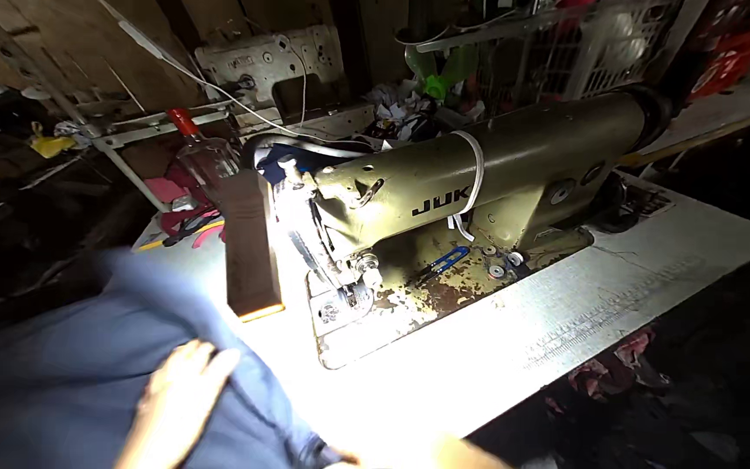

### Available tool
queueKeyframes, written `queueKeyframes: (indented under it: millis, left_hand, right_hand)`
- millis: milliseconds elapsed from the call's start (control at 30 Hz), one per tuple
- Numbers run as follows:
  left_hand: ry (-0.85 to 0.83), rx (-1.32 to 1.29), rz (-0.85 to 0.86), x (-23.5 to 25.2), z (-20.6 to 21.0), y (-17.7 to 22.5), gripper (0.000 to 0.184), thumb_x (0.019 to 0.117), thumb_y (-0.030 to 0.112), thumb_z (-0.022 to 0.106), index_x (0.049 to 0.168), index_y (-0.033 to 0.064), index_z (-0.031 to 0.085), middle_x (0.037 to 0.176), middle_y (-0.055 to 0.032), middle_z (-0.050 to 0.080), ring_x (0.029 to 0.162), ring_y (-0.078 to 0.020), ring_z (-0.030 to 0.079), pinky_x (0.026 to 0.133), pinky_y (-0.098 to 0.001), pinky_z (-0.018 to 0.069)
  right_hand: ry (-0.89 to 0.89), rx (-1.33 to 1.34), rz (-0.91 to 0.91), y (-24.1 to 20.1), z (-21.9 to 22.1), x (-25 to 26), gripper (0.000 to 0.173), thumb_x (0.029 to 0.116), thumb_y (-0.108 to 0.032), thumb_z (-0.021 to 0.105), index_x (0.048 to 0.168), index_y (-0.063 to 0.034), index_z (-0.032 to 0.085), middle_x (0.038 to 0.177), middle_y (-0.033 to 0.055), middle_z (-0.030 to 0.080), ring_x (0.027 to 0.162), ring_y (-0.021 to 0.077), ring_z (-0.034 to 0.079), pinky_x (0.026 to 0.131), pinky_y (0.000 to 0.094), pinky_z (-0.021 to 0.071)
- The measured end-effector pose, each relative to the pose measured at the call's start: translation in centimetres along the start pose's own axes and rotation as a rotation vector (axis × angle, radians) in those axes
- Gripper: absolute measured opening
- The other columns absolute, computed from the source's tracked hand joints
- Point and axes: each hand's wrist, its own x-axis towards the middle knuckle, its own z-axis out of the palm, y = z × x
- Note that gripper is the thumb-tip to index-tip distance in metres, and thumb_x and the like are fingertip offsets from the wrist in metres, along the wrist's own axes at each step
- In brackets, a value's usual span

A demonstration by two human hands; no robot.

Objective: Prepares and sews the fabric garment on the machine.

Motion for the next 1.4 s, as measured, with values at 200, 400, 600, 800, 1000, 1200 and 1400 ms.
queueKeyframes:
  millis: [200, 400, 600, 800, 1000, 1200, 1400]
  left_hand:
    - [-0.012, 0.238, 0.069, 2.7, 5.8, 0.9, 0.101, 0.0892, 0.086, 0.024, 0.156, 0.0130, 0.045, 0.156, -0.0236, 0.045, 0.146, -0.0465, 0.039, 0.115, -0.0727, 0.0217]
    - [0.083, 0.162, 0.105, 2.8, 6.2, -0.6, 0.089, 0.0920, 0.079, 0.032, 0.149, 0.0138, 0.056, 0.150, -0.0216, 0.053, 0.141, -0.0460, 0.046, 0.114, -0.0686, 0.0283]
    - [0.098, 0.132, 0.156, 3.7, 6.0, -0.5, 0.087, 0.0943, 0.074, 0.036, 0.145, 0.0071, 0.059, 0.149, -0.0230, 0.054, 0.139, -0.0450, 0.049, 0.113, -0.0648, 0.0335]
    - [0.072, 0.007, 0.218, 4.9, 5.6, -0.3, 0.079, 0.0965, 0.063, 0.045, 0.145, 0.0015, 0.057, 0.153, -0.0204, 0.051, 0.143, -0.0397, 0.046, 0.116, -0.0604, 0.0314]
    - [0.278, -0.344, 0.158, 0.0, 3.9, 4.0, 0.037, 0.1003, 0.029, 0.055, 0.112, -0.0036, 0.069, 0.108, -0.0126, 0.071, 0.102, -0.0086, 0.066, 0.091, -0.0277, 0.0541]
    - [-0.102, -0.267, 0.255, -10.3, 6.1, 13.0, 0.025, 0.0906, 0.026, 0.069, 0.093, 0.0013, 0.070, 0.092, -0.0189, 0.069, 0.089, -0.0332, 0.065, 0.077, -0.0483, 0.0483]
    - [-0.065, -0.291, 0.198, -11.6, 6.4, 13.6, 0.020, 0.0898, 0.021, 0.068, 0.087, 0.0016, 0.070, 0.088, -0.0166, 0.068, 0.086, -0.0287, 0.064, 0.076, -0.0433, 0.0487]
  right_hand:
    - [0.454, -0.192, 0.339, 5.8, -7.5, 5.0, 0.025, 0.0962, -0.013, 0.069, 0.119, -0.0033, 0.068, 0.119, 0.0184, 0.065, 0.105, 0.0307, 0.066, 0.089, 0.0466, 0.0532]
    - [0.360, 0.171, 0.201, 8.2, -8.4, 8.5, 0.014, 0.0997, -0.006, 0.061, 0.104, 0.0042, 0.070, 0.085, 0.0099, 0.067, 0.075, 0.0118, 0.060, 0.074, 0.0311, 0.0517]
    - [0.649, 0.230, 0.254, 11.6, -10.2, 7.5, 0.020, 0.1034, -0.012, 0.054, 0.104, 0.0000, 0.070, 0.083, 0.0063, 0.065, 0.069, 0.0111, 0.058, 0.068, 0.0317, 0.0494]
    - [0.701, 0.047, 0.188, 10.4, -8.1, 7.6, 0.010, 0.0958, -0.010, 0.065, 0.101, -0.0029, 0.071, 0.096, 0.0116, 0.070, 0.087, 0.0214, 0.068, 0.080, 0.0452, 0.0562]
    - [0.045, -0.138, 0.061, 6.8, -4.6, 4.5, 0.048, 0.0929, -0.050, 0.067, 0.130, -0.0202, 0.069, 0.125, 0.0050, 0.065, 0.121, 0.0205, 0.058, 0.105, 0.0461, 0.0449]
    - [0.455, -0.328, -0.133, 8.9, -0.1, -1.2, 0.023, 0.0941, -0.036, 0.061, 0.084, -0.0183, 0.073, 0.083, 0.0001, 0.066, 0.088, 0.0183, 0.065, 0.080, 0.0422, 0.0489]
    - [0.499, -0.394, 0.172, 9.8, -5.2, -5.9, 0.021, 0.0929, -0.026, 0.059, 0.078, -0.0187, 0.071, 0.074, -0.0043, 0.062, 0.071, 0.0129, 0.060, 0.068, 0.0414, 0.0469]
